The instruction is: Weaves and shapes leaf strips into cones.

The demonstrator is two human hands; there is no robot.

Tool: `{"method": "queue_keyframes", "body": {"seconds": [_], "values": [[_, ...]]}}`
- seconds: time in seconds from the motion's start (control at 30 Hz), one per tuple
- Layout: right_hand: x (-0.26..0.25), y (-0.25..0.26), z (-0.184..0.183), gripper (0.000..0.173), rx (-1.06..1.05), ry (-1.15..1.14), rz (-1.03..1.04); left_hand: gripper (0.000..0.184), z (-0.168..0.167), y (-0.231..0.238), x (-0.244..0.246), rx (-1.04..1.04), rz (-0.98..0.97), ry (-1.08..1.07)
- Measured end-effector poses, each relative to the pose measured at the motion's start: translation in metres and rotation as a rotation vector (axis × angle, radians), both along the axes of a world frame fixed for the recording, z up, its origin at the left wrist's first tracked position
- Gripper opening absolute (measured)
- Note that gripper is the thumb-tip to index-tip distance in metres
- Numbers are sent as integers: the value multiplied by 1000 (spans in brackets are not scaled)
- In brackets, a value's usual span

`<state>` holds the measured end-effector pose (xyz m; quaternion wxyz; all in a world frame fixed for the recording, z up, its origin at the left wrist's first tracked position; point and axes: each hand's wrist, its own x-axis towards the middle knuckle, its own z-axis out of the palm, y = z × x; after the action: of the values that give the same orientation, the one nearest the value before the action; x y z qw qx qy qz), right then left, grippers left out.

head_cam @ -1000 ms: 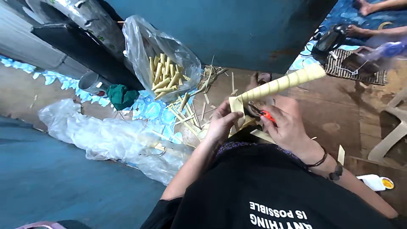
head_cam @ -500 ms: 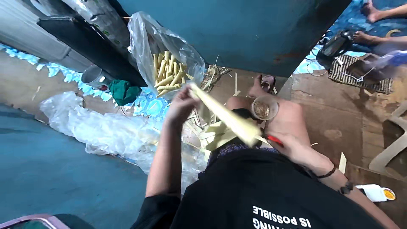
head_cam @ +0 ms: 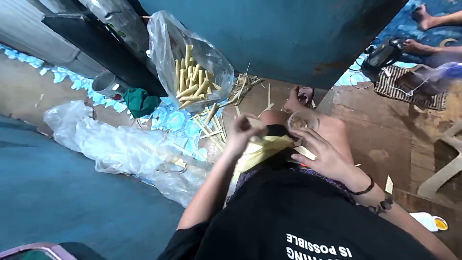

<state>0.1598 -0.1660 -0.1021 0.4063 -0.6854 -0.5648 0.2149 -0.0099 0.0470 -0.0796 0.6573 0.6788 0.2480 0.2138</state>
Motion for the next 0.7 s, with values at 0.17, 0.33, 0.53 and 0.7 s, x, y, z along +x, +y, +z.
{"method": "queue_keyframes", "body": {"seconds": [0.17,0.33,0.53,0.7], "values": [[-2,13,29,26,256,-65,73,16,42,-28,2,-84,-245,-355],[35,-33,68,33,156,-258,-195,24,53,24,-24,-50,55,-471],[31,-53,29,22,-298,-76,-83,20,18,23,-58,452,-67,290],[21,-46,-55,33,-568,-151,27,22,-34,4,-42,643,-178,567]]}}
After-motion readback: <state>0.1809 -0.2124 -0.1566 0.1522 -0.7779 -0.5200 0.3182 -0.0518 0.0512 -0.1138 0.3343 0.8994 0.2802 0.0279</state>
